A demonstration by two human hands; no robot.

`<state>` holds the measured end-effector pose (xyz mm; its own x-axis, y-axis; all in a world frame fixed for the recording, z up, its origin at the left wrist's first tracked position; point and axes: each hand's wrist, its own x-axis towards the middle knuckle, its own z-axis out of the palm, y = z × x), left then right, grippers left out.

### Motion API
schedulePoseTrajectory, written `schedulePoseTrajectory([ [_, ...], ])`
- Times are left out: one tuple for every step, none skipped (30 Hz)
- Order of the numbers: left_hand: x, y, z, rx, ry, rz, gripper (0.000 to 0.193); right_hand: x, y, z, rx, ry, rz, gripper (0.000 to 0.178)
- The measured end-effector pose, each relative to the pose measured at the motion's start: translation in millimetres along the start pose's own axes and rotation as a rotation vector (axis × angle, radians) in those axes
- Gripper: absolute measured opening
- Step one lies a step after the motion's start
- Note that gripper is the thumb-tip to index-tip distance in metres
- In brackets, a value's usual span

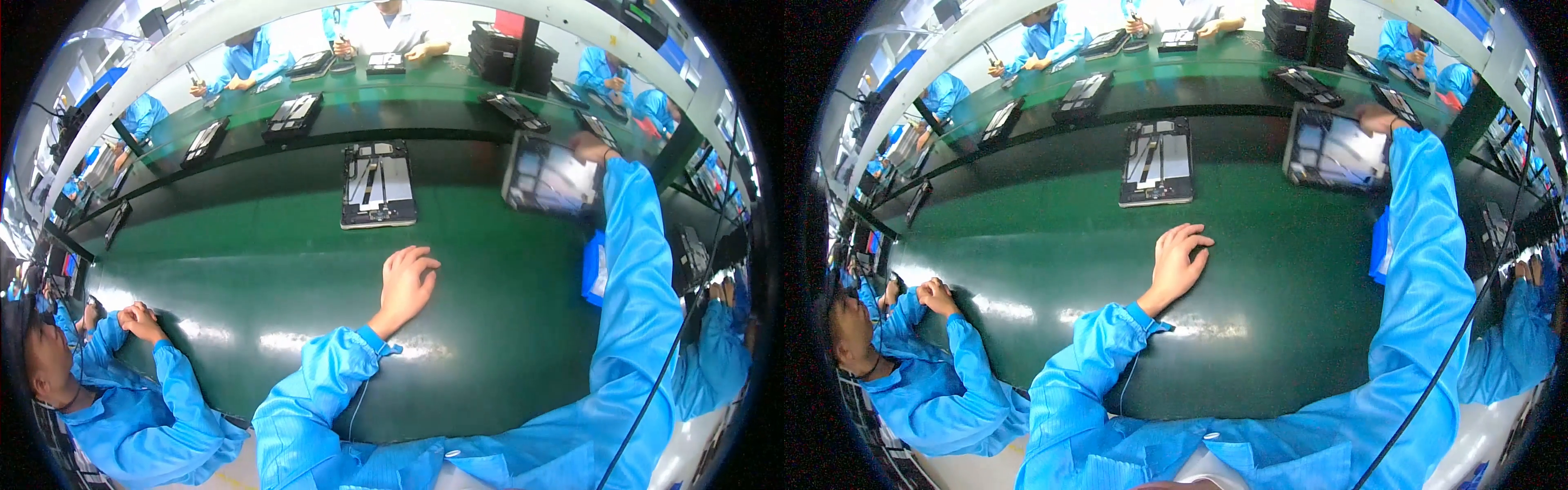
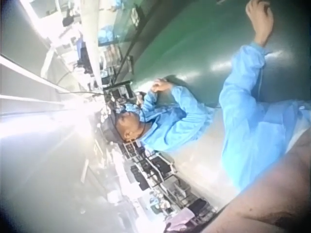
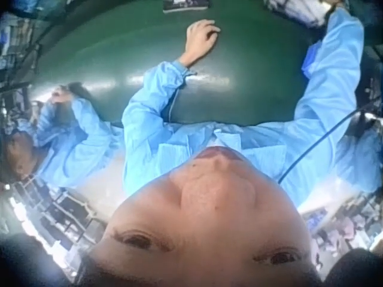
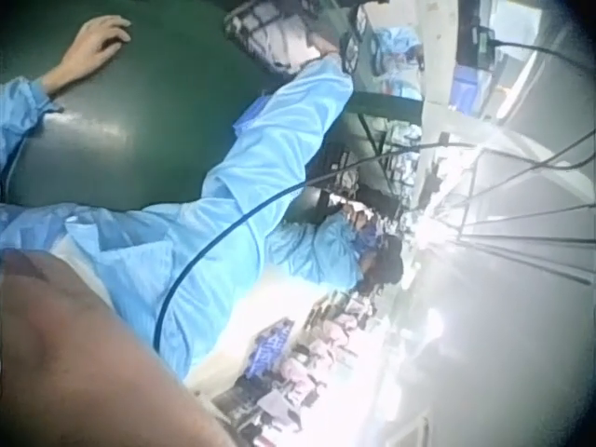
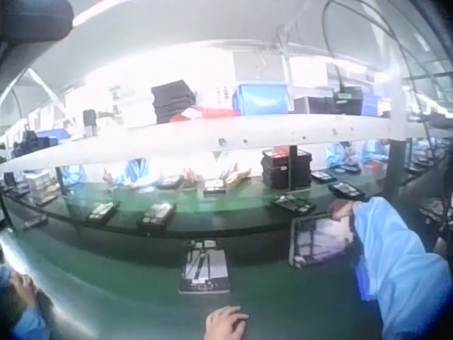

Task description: The person assembles electronic tablets by attaching adhesive strips and ribbon cables onto the components by hand, pressing them flat, and placing the tablets onto the conveyor belt.

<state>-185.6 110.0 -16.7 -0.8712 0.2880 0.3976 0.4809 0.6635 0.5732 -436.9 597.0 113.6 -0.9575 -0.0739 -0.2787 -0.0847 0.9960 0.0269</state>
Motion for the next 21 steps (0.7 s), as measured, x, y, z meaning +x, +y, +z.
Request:
schedulePoseTrajectory([
  [-3.0,-2.1,-3.8,0.019,-0.003,-0.03,0.02,-5.5,-36.0,-17.8,0.144,-0.029,0.024,0.039],
  [6.3,9.6,3.6,-0.041,0.008,0.041,0.019,-24.9,17.3,-21.3,0.179,0.157,-0.489,0.033],
  [15.6,19.2,12.5,-0.114,0.018,0.113,0.019,-52.9,73.0,-22.9,0.183,0.34,-0.995,0.028],
  [15.1,8.5,10.3,-0.192,0.019,0.098,0.021,-47.7,42.9,-13.5,0.692,0.187,-0.708,0.028],
  [8.2,8.3,2.5,-0.28,0.0,-0.06,0.018,-46.2,-11.0,-12.4,1.16,0.0,-0.371,0.029],
  [-5.0,0.5,-1.2,-0.364,0.068,-0.148,0.023,-69.7,-85.3,-23.5,1.302,-0.08,-0.422,0.031],
  [-11.5,1.0,2.9,-0.474,0.123,-0.199,0.028,-110.3,-129.1,-33.0,1.437,-0.121,-0.435,0.034],
  [-9.2,15.5,10.2,-0.496,0.091,-0.184,0.028,-123.5,-122.6,-15.0,1.49,-0.06,-0.435,0.035],
  [-6.8,34.3,12.5,-0.527,0.072,-0.146,0.044,-130.0,-118.9,5.7,1.541,-0.008,-0.441,0.037],
  [-9.4,46.1,10.0,-0.543,0.075,-0.126,0.064,-144.6,-139.4,23.2,1.608,-0.029,-0.373,0.035],
  [-15.2,57.6,10.4,-0.549,0.065,-0.135,0.064,-155.4,-145.8,44.4,1.738,-0.146,-0.411,0.033],
  [-25.7,67.8,9.3,-0.619,-0.006,-0.114,0.085,-166.4,-155.5,67.7,1.763,-0.115,-0.398,0.031],
  [-34.7,78.5,7.3,-0.691,-0.077,-0.092,0.108,-181.0,-166.2,86.4,1.804,-0.111,-0.367,0.033],
  [-46.2,87.0,-0.2,-0.683,-0.172,-0.091,0.127,-198.3,-181.4,101.2,1.877,-0.079,-0.295,0.035],
  [-59.0,93.4,-5.0,-0.706,-0.179,-0.063,0.128,-214.4,-197.2,114.4,1.949,-0.05,-0.223,0.036],
  [-71.0,96.4,-4.2,-0.713,-0.152,-0.101,0.124,-226.5,-203.1,127.9,1.985,-0.07,-0.216,0.037],
  [-81.6,98.7,-3.1,-0.718,-0.126,-0.141,0.12,-237.6,-208.8,140.9,2.022,-0.09,-0.207,0.038],
  [-90.9,98.1,-4.7,-0.716,-0.137,-0.167,0.12,-253.0,-222.1,145.1,1.999,-0.051,-0.14,0.036],
  [-96.5,97.6,-4.5,-0.525,-0.183,-0.182,0.112,-260.6,-228.3,159.7,2.017,-0.021,-0.079,0.037],
  [-101.2,96.7,-4.8,-0.335,-0.231,-0.192,0.104,-269.3,-235.2,169.5,2.001,0.015,-0.023,0.04],
  [-107.9,95.8,-5.8,-0.333,-0.246,-0.217,0.104,-279.6,-244.5,173.9,1.982,0.041,0.03,0.043],
])
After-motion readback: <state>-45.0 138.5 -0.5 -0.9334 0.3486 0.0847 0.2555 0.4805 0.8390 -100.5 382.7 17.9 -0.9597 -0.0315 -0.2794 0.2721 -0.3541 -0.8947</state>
